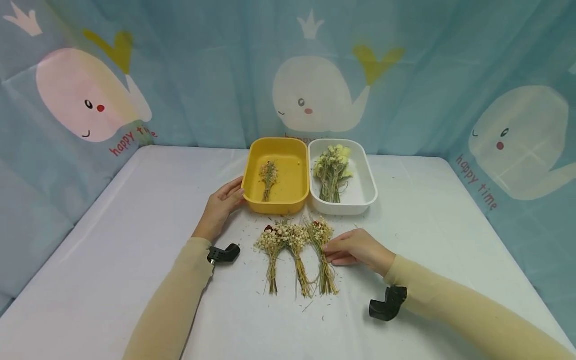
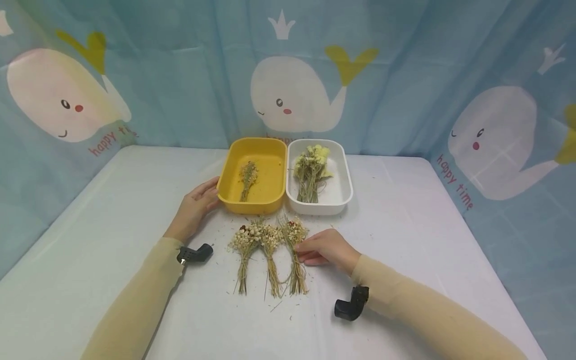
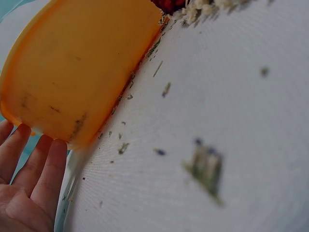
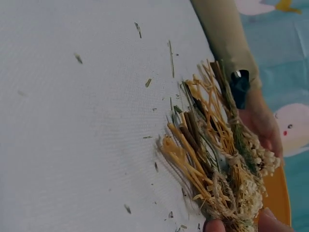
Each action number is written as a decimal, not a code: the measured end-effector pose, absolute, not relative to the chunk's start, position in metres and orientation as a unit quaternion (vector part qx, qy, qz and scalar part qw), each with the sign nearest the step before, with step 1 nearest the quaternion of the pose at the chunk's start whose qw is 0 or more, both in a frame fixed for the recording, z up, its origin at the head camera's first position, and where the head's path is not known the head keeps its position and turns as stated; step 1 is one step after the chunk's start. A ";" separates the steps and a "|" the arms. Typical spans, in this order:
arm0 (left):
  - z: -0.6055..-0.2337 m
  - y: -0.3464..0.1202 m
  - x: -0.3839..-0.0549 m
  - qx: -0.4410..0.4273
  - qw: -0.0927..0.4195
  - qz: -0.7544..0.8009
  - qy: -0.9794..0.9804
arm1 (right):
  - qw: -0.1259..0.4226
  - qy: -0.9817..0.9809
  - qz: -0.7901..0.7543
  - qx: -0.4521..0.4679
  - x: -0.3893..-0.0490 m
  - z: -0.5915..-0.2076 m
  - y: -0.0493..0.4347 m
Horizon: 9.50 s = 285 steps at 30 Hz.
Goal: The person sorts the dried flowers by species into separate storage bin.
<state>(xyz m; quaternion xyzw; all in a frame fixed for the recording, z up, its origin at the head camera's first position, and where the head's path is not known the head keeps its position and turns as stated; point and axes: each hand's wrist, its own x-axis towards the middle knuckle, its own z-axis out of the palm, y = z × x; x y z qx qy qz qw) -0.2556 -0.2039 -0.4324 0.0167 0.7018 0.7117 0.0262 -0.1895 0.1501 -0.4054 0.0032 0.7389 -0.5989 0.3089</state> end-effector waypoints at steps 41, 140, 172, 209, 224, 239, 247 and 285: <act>-0.432 -0.203 -0.259 0.037 0.012 0.708 0.705 | 0.284 0.710 -0.641 0.064 -0.178 -0.401 0.144; -0.433 -0.204 -0.256 0.021 0.021 0.705 0.709 | 0.121 0.759 -0.637 0.059 -0.329 -0.384 -0.008; -0.436 -0.205 -0.255 0.031 0.015 0.705 0.708 | 0.175 0.769 -0.610 -0.075 -0.241 -0.336 0.082; -0.430 -0.203 -0.257 0.022 0.020 0.705 0.709 | 0.300 0.746 -0.592 -0.050 -0.187 -0.395 0.118; -0.430 -0.203 -0.256 0.021 0.020 0.709 0.705 | 0.354 0.738 -0.574 -0.031 -0.188 -0.404 0.102; -0.431 -0.204 -0.256 0.015 0.022 0.700 0.714 | 0.339 0.722 -0.603 0.016 -0.186 -0.402 0.094; -0.432 -0.202 -0.257 0.018 0.015 0.708 0.706 | 0.354 0.689 -0.630 0.061 -0.186 -0.405 0.091; -0.435 -0.204 -0.255 0.024 0.018 0.714 0.700 | 0.304 0.718 -0.626 -0.007 -0.172 -0.386 0.135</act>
